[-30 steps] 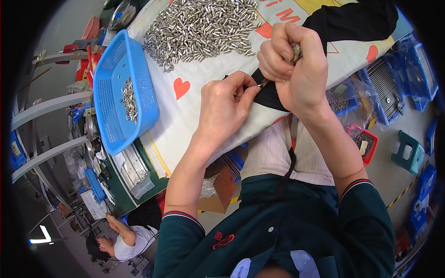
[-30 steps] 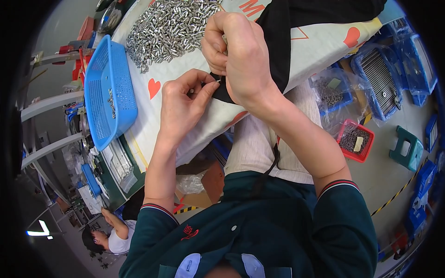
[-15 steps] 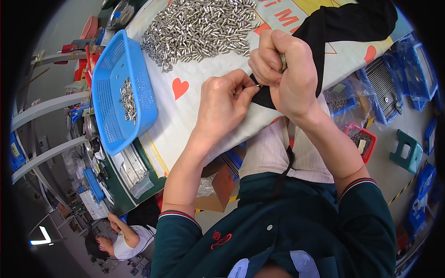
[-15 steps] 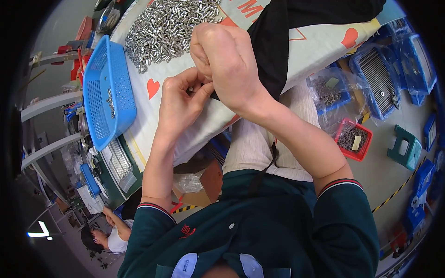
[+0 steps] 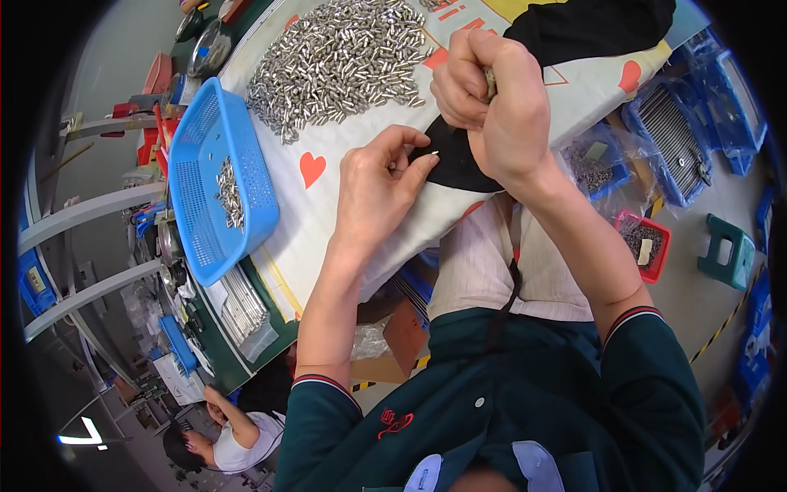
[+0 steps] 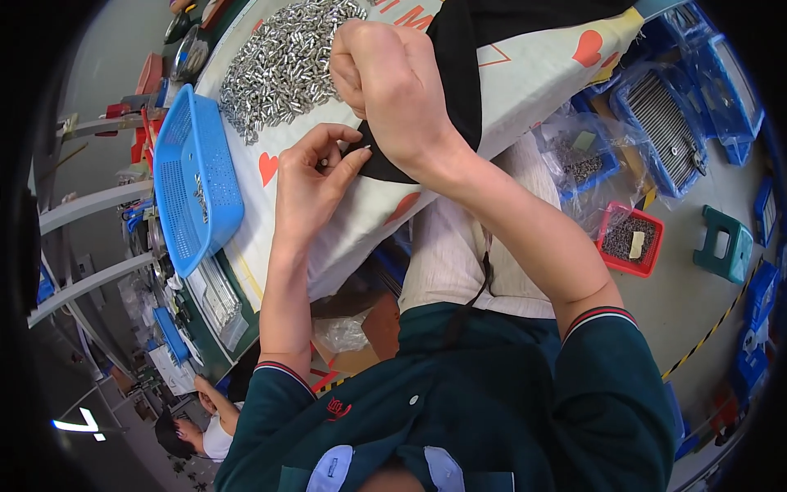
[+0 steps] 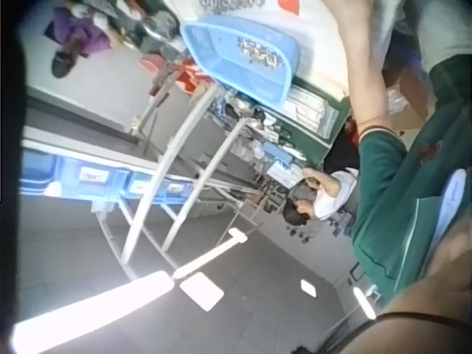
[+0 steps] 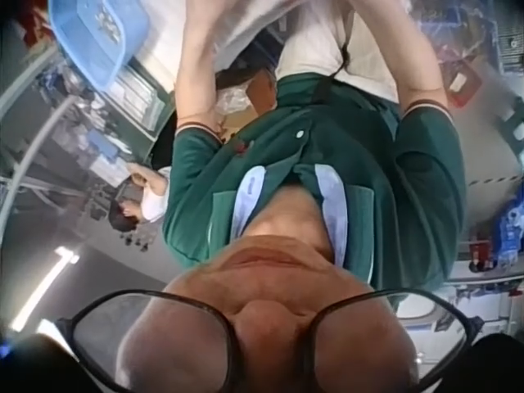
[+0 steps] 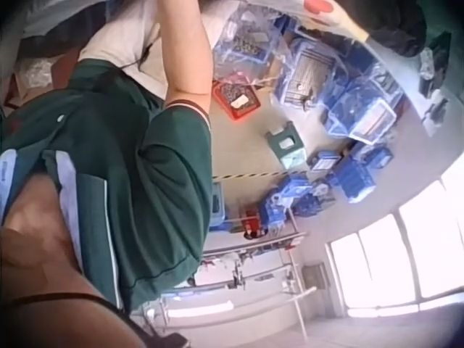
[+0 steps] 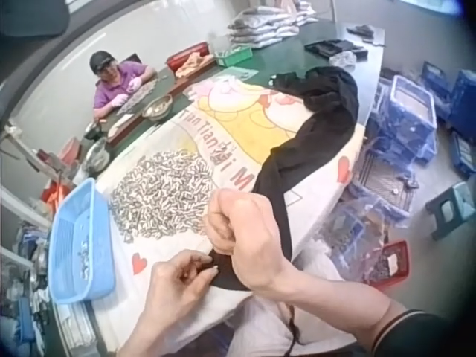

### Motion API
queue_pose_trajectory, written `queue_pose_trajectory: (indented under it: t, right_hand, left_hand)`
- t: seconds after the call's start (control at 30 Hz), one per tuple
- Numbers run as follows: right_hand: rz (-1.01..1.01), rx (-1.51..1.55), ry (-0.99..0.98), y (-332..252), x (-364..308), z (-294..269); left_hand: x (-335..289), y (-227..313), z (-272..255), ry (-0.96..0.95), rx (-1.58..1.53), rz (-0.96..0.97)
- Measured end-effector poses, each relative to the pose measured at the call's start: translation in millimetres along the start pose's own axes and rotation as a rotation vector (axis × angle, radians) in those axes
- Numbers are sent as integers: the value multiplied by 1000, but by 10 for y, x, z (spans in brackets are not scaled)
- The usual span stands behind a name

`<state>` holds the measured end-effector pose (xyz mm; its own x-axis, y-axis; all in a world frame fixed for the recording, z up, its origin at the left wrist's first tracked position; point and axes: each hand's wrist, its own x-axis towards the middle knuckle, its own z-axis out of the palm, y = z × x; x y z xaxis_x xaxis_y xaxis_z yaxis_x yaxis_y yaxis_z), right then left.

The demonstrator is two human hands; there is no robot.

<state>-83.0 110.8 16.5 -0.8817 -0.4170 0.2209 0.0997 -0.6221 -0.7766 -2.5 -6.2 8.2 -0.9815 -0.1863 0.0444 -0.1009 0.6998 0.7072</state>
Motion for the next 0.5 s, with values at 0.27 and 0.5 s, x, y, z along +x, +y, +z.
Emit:
queue_pose_trajectory:
  t: [0.27, 0.5]
  right_hand:
    - [-11, -7, 18, 53, -5, -1]
    - [17, 15, 11, 87, -14, -27]
  left_hand:
    - [-24, -13, -14, 34, 152, 294]
    - [24, -101, -220, -174, -1292, -247]
